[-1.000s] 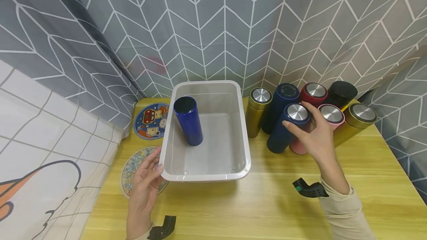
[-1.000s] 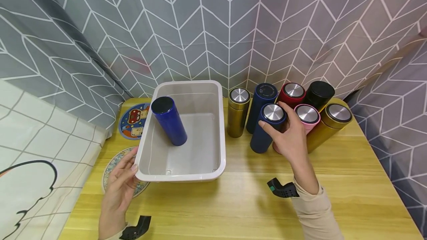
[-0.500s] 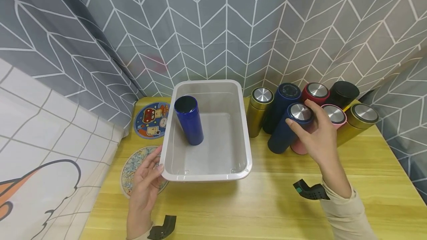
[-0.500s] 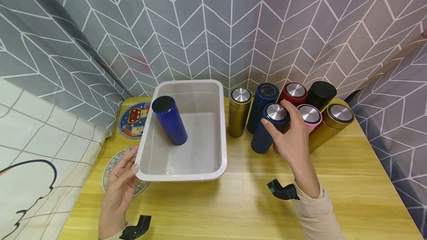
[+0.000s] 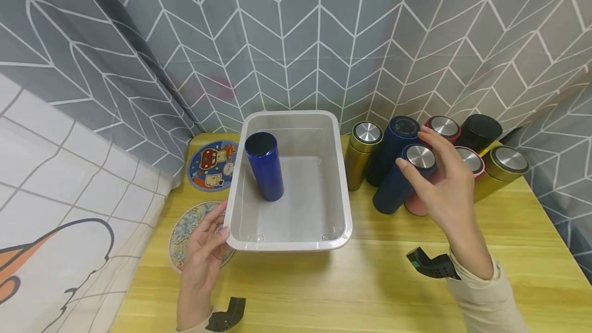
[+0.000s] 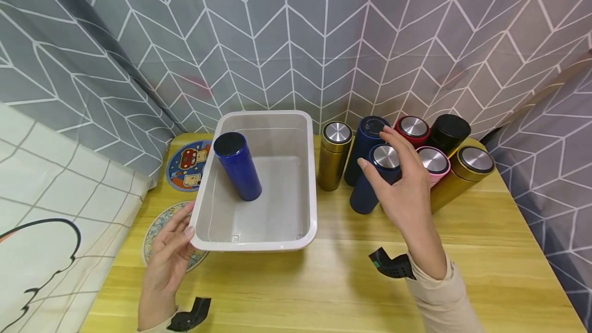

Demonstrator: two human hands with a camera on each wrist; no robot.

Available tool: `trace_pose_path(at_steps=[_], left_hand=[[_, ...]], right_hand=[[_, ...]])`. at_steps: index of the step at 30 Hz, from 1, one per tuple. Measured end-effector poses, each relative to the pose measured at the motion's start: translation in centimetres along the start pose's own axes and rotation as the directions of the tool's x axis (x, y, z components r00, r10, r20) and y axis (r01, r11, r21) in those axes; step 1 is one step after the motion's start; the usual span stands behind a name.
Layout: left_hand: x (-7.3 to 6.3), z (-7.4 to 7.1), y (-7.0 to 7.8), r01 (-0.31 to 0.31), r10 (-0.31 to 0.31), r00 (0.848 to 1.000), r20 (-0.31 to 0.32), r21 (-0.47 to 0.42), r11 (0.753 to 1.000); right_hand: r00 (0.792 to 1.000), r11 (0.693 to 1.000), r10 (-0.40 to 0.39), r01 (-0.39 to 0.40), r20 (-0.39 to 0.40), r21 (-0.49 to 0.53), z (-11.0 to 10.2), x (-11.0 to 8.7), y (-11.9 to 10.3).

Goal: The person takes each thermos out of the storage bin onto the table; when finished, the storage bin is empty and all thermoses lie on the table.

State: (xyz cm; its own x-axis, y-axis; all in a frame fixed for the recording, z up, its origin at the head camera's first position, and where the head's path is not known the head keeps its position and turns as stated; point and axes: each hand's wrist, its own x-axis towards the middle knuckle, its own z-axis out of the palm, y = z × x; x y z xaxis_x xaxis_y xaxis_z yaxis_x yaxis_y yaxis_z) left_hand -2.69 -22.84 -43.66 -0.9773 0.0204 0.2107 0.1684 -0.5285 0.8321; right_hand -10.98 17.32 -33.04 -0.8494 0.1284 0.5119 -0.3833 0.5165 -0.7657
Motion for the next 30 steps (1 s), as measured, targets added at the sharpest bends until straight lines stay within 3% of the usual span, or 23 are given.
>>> trace_pose_path(at_steps=[6,13,19,30], left_hand=[[0.1,0.0,0.0,-0.010,0.011,1.000,0.016,-0.011,1.000],[0.1,0.0,0.0,0.004,-0.004,1.000,0.006,-0.012,1.000],[0.1,0.2,0.0,0.014,-0.014,1.000,0.001,-0.006,1.000],[0.0,0.4,0.0,0.040,-0.040,0.999,-0.034,-0.004,0.999]], right_hand=[[0.987,0.998,0.035,-0.043,0.158,0.044,0.4,0.7,-1.5],[0.930,1.000,0.007,-0.004,0.366,-0.010,1.6,1.6,-3.7],[0.896,0.999,-0.035,0.045,0.442,-0.012,3.3,2.4,-4.4],[0.840,0.998,-0.063,0.042,0.539,0.050,8.0,4.2,-4.3]])
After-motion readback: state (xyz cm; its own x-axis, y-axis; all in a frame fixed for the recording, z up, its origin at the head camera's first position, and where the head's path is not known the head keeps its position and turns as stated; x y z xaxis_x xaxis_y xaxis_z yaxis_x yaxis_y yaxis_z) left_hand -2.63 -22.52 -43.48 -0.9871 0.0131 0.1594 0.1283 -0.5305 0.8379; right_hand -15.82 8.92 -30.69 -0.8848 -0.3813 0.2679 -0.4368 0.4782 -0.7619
